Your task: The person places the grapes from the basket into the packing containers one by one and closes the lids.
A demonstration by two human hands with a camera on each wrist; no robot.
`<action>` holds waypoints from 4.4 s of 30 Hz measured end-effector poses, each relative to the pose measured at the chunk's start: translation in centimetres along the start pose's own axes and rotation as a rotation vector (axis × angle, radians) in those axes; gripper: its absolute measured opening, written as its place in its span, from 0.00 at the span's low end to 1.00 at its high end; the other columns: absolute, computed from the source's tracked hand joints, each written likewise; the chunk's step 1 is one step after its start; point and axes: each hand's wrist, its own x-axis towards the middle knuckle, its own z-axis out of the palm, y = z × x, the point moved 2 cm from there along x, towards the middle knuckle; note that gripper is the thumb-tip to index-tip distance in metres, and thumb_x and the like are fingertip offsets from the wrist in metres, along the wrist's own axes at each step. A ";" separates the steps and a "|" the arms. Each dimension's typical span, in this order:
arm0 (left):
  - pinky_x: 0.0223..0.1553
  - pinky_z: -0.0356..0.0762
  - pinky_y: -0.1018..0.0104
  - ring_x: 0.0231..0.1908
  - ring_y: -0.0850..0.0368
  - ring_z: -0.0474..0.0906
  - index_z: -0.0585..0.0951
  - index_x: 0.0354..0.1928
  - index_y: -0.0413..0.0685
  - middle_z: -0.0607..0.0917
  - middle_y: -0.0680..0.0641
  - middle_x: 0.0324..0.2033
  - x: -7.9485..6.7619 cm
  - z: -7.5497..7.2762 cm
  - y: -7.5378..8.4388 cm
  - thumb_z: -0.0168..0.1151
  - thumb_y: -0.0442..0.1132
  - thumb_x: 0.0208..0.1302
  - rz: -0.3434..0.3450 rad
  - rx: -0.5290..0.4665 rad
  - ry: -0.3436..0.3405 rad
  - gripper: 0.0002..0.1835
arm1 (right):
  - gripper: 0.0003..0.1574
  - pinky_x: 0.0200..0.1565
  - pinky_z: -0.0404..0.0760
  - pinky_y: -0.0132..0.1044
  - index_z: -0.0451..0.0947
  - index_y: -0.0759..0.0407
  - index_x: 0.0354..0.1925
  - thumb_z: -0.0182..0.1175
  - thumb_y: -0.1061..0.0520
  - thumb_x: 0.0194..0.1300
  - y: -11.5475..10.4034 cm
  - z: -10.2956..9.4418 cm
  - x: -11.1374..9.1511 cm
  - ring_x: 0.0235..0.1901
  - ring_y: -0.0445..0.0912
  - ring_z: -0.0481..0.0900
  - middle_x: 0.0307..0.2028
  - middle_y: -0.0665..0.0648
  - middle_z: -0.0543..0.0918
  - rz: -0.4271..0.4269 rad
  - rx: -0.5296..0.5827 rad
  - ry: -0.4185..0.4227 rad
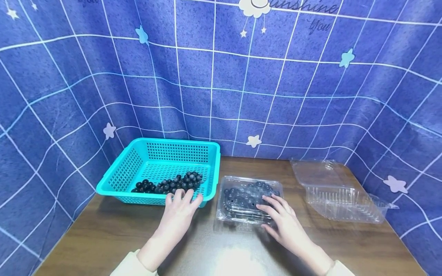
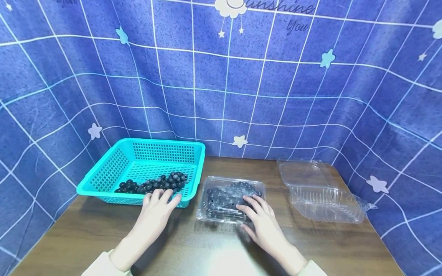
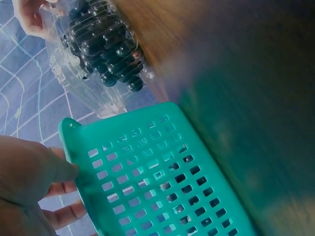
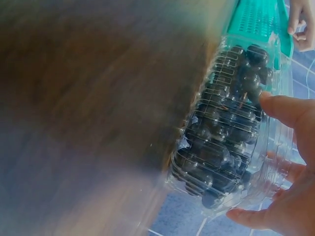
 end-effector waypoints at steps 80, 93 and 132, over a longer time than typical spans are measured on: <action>0.38 0.71 0.43 0.41 0.42 0.70 0.73 0.48 0.54 0.75 0.44 0.40 0.1 -0.2 0.4 0.70 0.36 0.51 -0.018 0.029 -0.003 0.22 | 0.37 0.58 0.66 0.63 0.75 0.55 0.54 0.74 0.58 0.43 3.9 1.8 4.5 0.59 0.67 0.67 0.59 0.65 0.73 -0.037 0.057 -0.039; 0.38 0.71 0.42 0.40 0.41 0.71 0.74 0.48 0.54 0.76 0.44 0.40 0.0 0.2 0.2 0.69 0.37 0.52 -0.015 0.020 -0.003 0.21 | 0.36 0.60 0.64 0.62 0.75 0.56 0.54 0.74 0.58 0.44 4.4 2.2 5.5 0.60 0.67 0.65 0.59 0.66 0.72 -0.017 0.078 -0.060; 0.37 0.71 0.43 0.40 0.41 0.71 0.74 0.47 0.54 0.77 0.44 0.41 0.2 -0.2 0.3 0.71 0.38 0.51 -0.008 0.018 0.002 0.22 | 0.35 0.63 0.60 0.60 0.74 0.58 0.56 0.72 0.58 0.47 8.2 3.8 8.7 0.62 0.67 0.62 0.61 0.66 0.70 0.016 0.095 -0.113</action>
